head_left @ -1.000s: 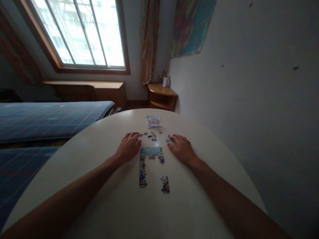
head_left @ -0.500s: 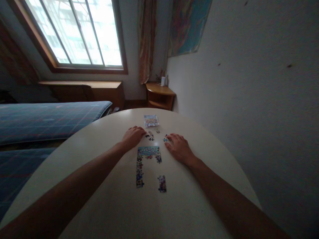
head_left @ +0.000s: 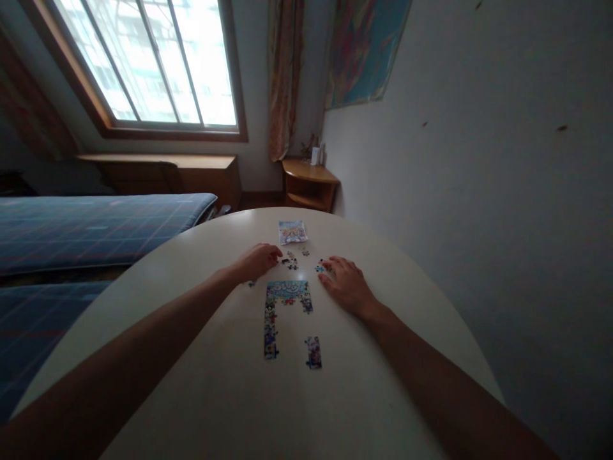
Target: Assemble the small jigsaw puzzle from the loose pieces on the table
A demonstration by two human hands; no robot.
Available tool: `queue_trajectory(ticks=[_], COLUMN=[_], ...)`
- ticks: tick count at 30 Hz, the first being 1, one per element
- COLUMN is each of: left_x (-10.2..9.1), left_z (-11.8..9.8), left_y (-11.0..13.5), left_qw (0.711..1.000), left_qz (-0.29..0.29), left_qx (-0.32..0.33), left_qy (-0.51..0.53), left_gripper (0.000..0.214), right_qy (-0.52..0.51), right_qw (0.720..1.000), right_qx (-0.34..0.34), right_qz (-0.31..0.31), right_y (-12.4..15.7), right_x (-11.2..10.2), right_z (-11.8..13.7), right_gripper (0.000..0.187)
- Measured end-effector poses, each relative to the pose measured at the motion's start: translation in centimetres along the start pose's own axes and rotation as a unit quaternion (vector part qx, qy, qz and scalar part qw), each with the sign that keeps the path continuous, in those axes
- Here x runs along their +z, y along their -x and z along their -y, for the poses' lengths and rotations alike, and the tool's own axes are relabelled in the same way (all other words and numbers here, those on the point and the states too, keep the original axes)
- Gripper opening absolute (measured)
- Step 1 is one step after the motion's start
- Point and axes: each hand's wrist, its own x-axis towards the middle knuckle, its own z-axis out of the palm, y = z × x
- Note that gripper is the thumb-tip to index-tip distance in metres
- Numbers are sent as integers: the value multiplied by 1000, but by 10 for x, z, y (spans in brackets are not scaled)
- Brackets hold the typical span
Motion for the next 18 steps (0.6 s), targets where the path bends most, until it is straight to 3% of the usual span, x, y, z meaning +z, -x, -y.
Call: queue_trajectory(ticks=[7,13,18], left_x=[0,4,8], left_z=[-10,-37,-43], left_y=[17,46,74], left_qw=[997,985,978], left_qz=[-50,-145,-169], left_qx=[35,-12,-52], left_qy=[56,93,109], left_gripper=[26,18,15], right_qy=[-22,-65,-64], right_qw=[999,996,996], right_qx=[-16,-24,-30], right_qz=[-22,-52,-59], right_y=[0,-3,-4], right_x=[-2,-3,0], right_z=[-1,-4,-6], right_gripper=[38,21,21])
